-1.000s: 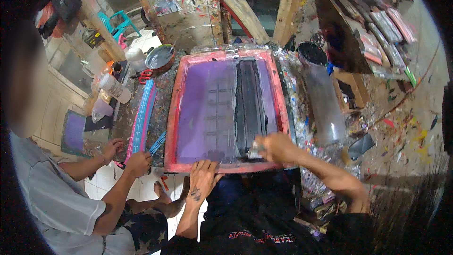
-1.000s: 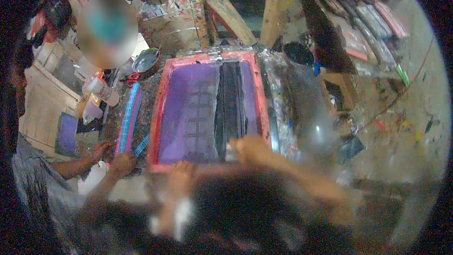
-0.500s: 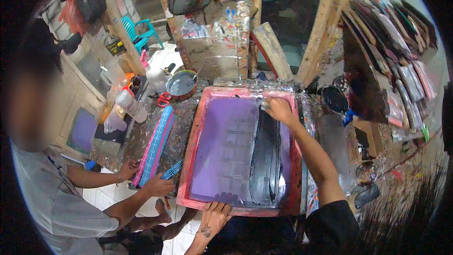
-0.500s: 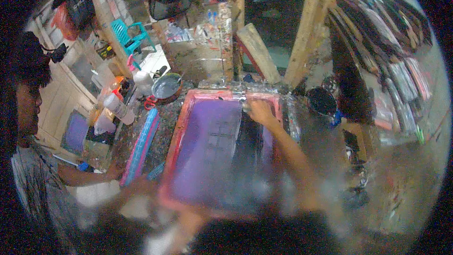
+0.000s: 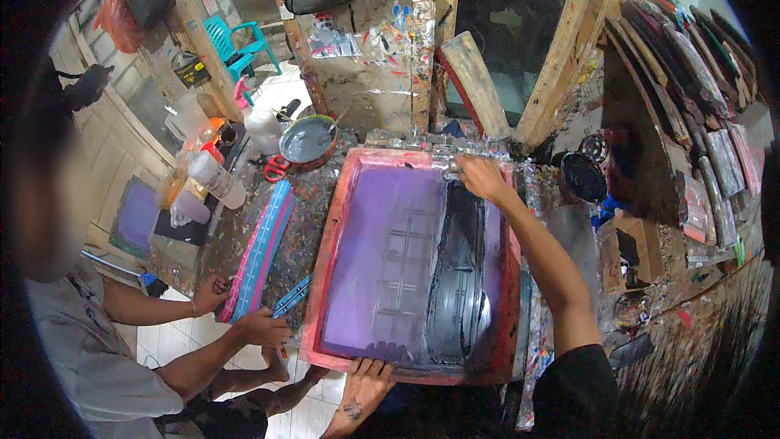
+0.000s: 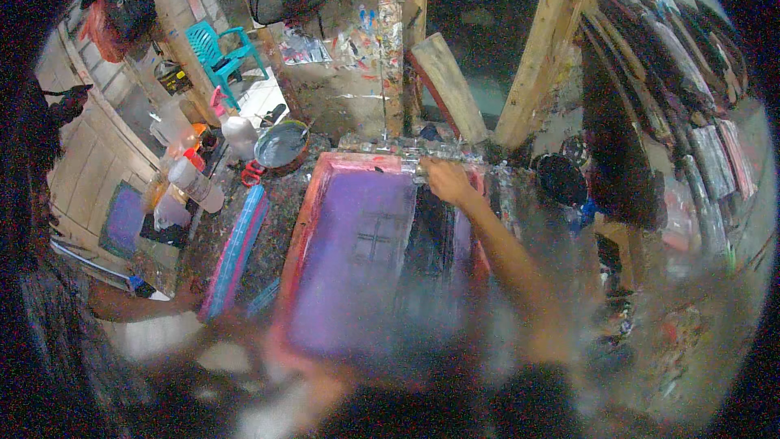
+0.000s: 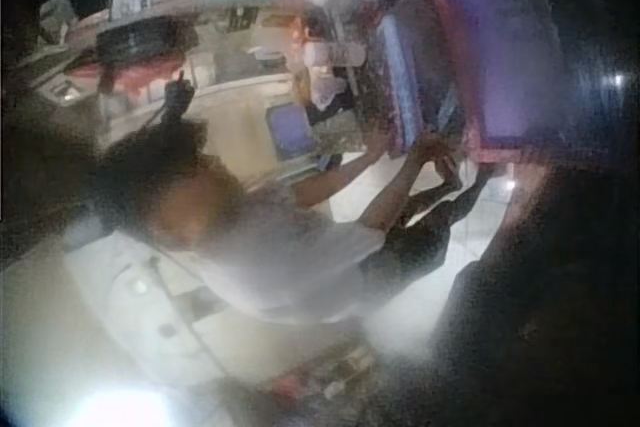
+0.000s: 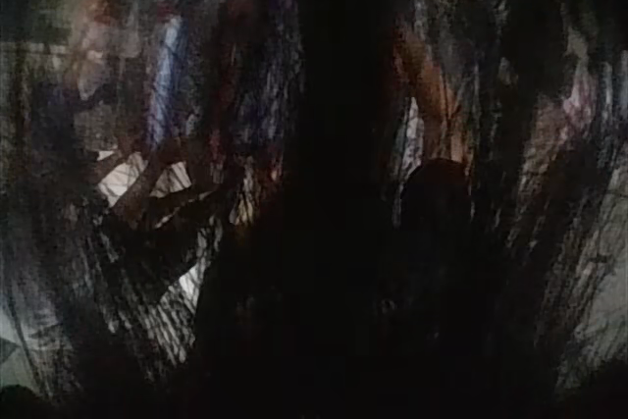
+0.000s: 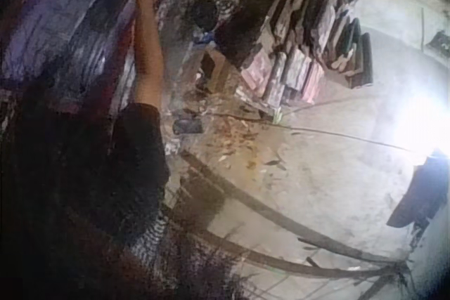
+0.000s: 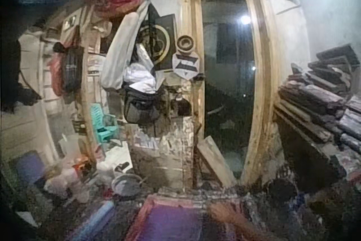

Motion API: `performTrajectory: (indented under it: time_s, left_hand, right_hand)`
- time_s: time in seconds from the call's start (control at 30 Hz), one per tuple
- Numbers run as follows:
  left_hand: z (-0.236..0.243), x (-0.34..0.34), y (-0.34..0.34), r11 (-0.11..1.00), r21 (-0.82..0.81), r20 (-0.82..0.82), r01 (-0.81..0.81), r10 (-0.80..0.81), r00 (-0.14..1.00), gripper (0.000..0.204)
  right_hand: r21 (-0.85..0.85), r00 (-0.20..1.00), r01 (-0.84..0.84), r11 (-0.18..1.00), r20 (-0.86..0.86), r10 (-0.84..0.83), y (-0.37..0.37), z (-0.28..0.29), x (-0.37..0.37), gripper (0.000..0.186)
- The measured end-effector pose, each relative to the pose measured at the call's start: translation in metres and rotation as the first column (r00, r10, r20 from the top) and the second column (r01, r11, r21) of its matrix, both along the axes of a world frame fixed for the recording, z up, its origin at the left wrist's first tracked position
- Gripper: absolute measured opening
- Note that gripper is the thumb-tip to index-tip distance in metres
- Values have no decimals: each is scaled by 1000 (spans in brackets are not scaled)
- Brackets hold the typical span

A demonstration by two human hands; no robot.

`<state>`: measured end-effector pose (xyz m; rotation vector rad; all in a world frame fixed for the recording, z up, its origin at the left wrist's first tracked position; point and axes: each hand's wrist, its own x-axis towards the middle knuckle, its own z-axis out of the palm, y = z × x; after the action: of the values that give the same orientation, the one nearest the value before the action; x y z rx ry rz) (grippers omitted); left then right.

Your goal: The person performs screen printing on fabric strips by placing a strip on the printing surface, lowering the screen, and using a squeegee to apply ink before lifting the screen and handing the finished strip to an assistant.

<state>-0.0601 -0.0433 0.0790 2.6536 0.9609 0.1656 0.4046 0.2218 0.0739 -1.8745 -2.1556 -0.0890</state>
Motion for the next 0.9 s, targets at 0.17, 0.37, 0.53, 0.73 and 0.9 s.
performTrajectory:
  time_s: [0.17,0.37,0.53,0.73,0.9]
  left_hand:
    - [-2,2,0,1000,-7,-6,-3,3,1000,38]
    - [-5,-5,-3,1000,-14,-15,-15,15,1000,38]
    - [-10,-7,-1,1000,-5,-12,17,-17,1000,39]
    - [-17,-11,-7,1000,12,-53,4,-3,999,39]
    - [-31,-14,0,997,71,-110,-7,15,994,44]
  right_hand:
    - [-94,962,-270,958,9,272,7,-7,26,50]
    - [-118,998,-57,991,3,57,13,8,15,45]
    - [-88,999,20,996,-46,-24,-57,-25,-6,40]
    - [-215,982,-18,976,-186,-23,-249,-2,-129,41]
    - [-81,997,-37,996,-63,32,-353,-5,-216,24]
